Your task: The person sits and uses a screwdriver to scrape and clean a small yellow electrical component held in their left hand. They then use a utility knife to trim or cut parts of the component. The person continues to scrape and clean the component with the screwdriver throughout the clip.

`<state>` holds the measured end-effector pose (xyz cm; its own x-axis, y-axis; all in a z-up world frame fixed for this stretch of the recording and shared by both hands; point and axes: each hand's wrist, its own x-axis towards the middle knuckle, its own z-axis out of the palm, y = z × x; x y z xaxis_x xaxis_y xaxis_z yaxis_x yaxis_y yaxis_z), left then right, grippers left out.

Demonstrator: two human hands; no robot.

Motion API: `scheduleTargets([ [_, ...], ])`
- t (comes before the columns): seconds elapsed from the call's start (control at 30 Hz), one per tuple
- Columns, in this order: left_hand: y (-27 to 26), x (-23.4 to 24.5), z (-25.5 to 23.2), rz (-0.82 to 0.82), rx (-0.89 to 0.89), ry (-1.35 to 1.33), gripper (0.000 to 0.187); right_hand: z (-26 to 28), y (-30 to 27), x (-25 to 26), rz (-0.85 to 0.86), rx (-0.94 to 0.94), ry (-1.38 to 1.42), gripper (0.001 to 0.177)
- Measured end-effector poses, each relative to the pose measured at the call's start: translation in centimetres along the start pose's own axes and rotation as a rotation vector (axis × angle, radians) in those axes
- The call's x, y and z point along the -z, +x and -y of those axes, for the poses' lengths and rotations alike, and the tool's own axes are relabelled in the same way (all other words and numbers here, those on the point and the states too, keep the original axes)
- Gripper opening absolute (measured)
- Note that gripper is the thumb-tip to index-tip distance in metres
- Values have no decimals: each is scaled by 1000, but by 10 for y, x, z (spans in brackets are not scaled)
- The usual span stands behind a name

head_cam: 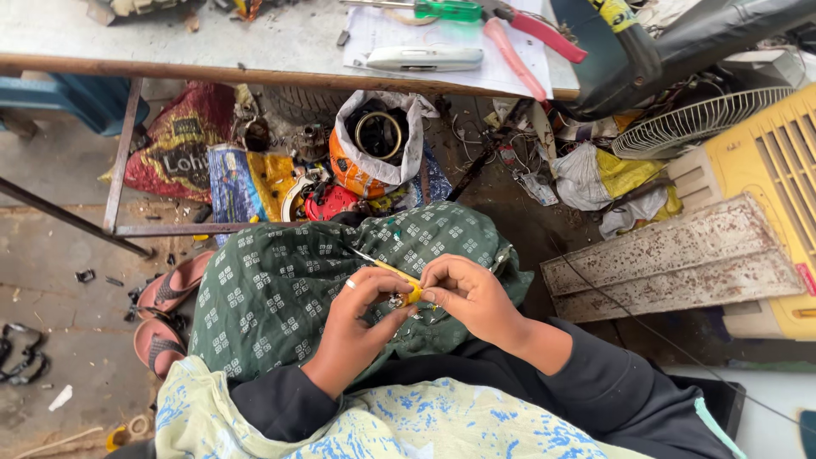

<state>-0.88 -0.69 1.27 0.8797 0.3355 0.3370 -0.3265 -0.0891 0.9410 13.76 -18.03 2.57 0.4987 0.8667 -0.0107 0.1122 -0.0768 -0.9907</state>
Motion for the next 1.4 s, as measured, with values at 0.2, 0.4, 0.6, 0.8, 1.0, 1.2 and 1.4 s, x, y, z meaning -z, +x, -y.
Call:
scheduleTargets([
  [0.2,-7,-2,16,-15,40,-220,31,-5,-3,-1,64,-33,308,10],
  [0.4,-10,-5,19,-45,0,-126,31,-3,3,1,100,-30,298,14],
  [0.6,-7,-2,3,-42,-121,292,36,15,2,1,134,-91,27,26],
  [0.8,-5,-3,-2,31,-168,424,39,22,1,5,167,-30,-328,24],
  [1.0,-4,-2,-9,94,-225,469,36,17,2,5,227,-34,-497,25],
  [1.2,-1,0,-13,92,-201,411,41,14,3,5,238,-22,-342,24],
  [1.4,-6,0,-1,35,-33,213,33,24,0,1,195,17,-276,22],
])
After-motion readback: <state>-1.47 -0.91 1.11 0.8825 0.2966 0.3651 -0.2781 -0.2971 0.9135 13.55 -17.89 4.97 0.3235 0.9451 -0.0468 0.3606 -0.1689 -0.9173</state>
